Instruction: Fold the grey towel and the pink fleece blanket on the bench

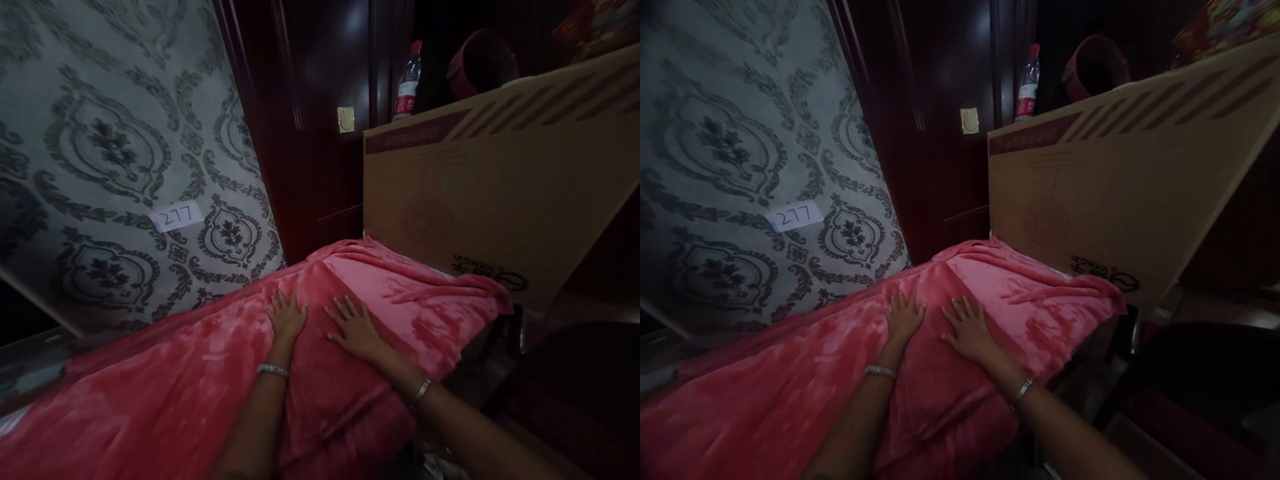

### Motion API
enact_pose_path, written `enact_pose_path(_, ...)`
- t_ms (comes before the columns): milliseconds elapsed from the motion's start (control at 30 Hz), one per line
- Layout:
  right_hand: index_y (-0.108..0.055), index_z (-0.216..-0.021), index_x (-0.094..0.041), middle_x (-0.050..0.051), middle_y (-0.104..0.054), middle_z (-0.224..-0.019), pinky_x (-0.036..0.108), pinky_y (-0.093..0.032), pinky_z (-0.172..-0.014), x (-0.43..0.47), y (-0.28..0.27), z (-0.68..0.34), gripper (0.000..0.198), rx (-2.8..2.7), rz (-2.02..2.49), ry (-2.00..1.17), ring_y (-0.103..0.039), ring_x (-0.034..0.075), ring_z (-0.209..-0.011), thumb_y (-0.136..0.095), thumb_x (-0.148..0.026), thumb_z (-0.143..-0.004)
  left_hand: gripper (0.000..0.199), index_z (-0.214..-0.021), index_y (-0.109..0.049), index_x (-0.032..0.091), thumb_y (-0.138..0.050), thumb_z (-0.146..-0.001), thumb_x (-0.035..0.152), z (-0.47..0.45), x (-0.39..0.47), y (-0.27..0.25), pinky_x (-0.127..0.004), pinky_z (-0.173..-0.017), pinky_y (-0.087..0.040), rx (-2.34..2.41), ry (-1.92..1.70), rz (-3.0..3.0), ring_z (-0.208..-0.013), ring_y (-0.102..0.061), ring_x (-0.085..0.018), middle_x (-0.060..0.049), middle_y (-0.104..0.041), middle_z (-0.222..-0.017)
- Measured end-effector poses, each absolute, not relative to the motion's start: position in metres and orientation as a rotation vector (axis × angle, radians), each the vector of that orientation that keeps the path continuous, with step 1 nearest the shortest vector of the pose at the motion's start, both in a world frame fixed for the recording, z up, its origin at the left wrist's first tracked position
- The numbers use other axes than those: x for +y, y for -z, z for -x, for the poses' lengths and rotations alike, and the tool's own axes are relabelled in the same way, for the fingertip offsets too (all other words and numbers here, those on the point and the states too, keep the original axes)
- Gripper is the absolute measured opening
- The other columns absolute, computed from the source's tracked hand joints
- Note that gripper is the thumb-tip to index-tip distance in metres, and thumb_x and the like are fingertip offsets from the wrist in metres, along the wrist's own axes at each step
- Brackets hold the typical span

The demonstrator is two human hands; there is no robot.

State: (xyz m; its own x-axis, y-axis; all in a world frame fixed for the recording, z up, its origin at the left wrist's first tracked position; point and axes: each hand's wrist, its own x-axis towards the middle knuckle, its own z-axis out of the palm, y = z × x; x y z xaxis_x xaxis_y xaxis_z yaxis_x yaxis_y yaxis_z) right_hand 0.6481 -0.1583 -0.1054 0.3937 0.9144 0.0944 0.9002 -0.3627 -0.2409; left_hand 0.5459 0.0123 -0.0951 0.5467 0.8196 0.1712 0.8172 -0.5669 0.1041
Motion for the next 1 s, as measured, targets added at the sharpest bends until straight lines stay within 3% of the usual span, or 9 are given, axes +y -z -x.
enact_pose_path(167, -0.024, -0.164, -0.033, 0.005, -0.009, -0.171, 0.065, -0.007, -0.122, -0.164, 0.109, -0.654, 0.074, -1.635, 2.384, -0.219, -0.003, 0.034, -0.157, -0.042, -0.064, -0.099, 0.068, -0.157, -0.042, 0.022, -0.041, -0.097, 0.054, -0.544, 0.015, 0.096, -0.07, -0.119, -0.019, 1.412, -0.386, -2.748, -0.154, -0.02, -0.043, -0.021, -0.029, -0.165)
enact_pose_path(333, -0.04, -0.159, -0.025, 0.012, -0.033, -0.164, 0.064, -0.017, -0.12, -0.131, 0.064, -0.672, 0.062, -1.601, 2.38, -0.291, -0.025, 0.034, -0.153, -0.04, -0.05, -0.102, 0.067, -0.154, -0.045, 0.022, -0.046, -0.095, 0.053, -0.544, 0.012, 0.094, -0.07, -0.119, -0.019, 1.406, -0.402, -2.696, -0.155, -0.02, -0.043, -0.022, -0.027, -0.166)
enact_pose_path(500, -0.03, -0.163, -0.027, 0.006, -0.013, -0.171, 0.061, -0.013, -0.123, -0.059, 0.045, -0.69, 0.061, -1.601, 2.393, -0.104, -0.006, 0.03, -0.158, -0.037, -0.045, -0.105, 0.066, -0.154, -0.045, 0.023, -0.045, -0.096, 0.053, -0.543, 0.012, 0.095, -0.069, -0.12, -0.018, 1.414, -0.387, -2.685, -0.155, -0.018, -0.041, -0.022, -0.028, -0.166)
enact_pose_path(600, -0.03, -0.163, -0.027, 0.005, -0.012, -0.171, 0.062, -0.009, -0.123, -0.031, 0.066, -0.705, 0.061, -1.596, 2.45, -0.134, -0.004, 0.029, -0.158, -0.033, -0.049, -0.106, 0.069, -0.156, -0.042, 0.023, -0.044, -0.096, 0.055, -0.542, 0.013, 0.095, -0.068, -0.12, -0.017, 1.418, -0.329, -2.67, -0.155, -0.019, -0.041, -0.023, -0.026, -0.166)
enact_pose_path(767, -0.023, -0.165, -0.03, 0.0, -0.009, -0.171, 0.061, -0.017, -0.123, -0.023, 0.109, -0.724, 0.064, -1.558, 2.461, -0.185, -0.002, 0.027, -0.158, -0.026, -0.056, -0.106, 0.07, -0.156, -0.042, 0.022, -0.046, -0.095, 0.055, -0.544, 0.014, 0.102, -0.069, -0.119, -0.02, 1.415, -0.336, -2.683, -0.155, -0.02, -0.042, -0.024, -0.027, -0.166)
enact_pose_path(1000, -0.023, -0.165, -0.031, 0.002, -0.01, -0.171, 0.062, -0.02, -0.122, -0.023, 0.114, -0.725, 0.066, -1.581, 2.463, -0.159, -0.003, 0.029, -0.158, -0.024, -0.057, -0.105, 0.07, -0.155, -0.044, 0.023, -0.047, -0.094, 0.056, -0.548, 0.02, 0.095, -0.069, -0.121, -0.016, 1.411, -0.266, -2.646, -0.156, -0.016, -0.043, -0.02, -0.024, -0.168)
